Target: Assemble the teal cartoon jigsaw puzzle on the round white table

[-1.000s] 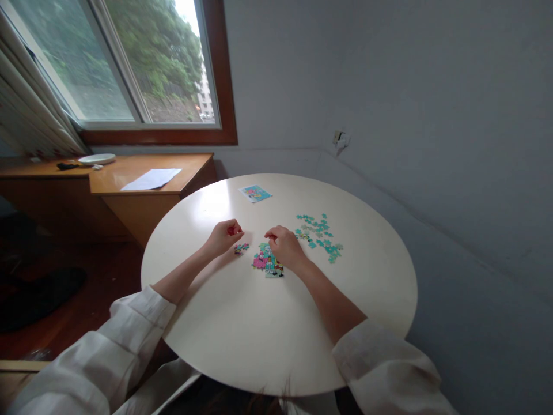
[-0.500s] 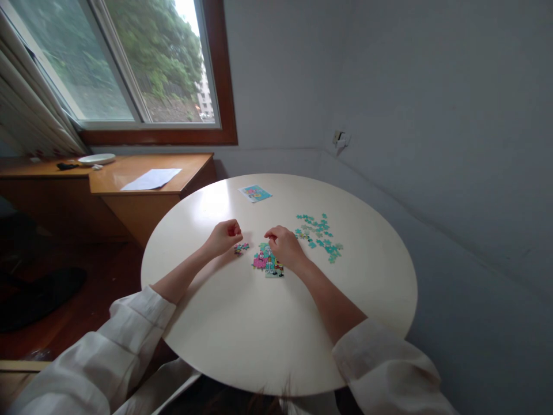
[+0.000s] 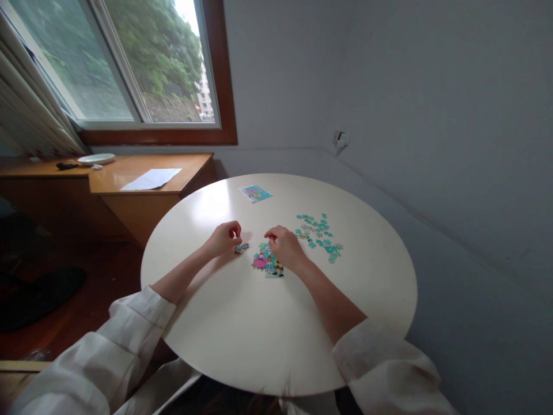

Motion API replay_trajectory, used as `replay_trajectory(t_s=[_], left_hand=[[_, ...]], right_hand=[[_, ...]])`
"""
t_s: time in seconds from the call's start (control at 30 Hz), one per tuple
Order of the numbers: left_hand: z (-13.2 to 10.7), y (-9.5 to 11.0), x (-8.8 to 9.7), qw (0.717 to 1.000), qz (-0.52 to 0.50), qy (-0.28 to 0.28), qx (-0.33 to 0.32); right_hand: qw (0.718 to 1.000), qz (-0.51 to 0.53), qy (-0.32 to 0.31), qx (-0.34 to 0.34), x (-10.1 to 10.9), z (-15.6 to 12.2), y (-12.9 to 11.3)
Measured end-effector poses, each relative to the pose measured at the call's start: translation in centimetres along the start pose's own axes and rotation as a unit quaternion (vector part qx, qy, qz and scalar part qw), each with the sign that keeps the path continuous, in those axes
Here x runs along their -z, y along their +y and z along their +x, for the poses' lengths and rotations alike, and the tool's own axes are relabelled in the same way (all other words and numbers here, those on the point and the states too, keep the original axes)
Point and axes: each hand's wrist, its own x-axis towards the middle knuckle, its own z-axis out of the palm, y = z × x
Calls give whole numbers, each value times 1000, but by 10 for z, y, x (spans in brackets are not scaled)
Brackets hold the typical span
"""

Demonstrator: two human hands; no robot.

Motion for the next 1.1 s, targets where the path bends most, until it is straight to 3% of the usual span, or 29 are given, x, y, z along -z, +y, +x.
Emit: replay_trajectory(t_s=[1.1], left_hand=[[-1,6,5,999,29,-5,-17]], right_hand=[[1000,5,-8,-9,2,0,-3]])
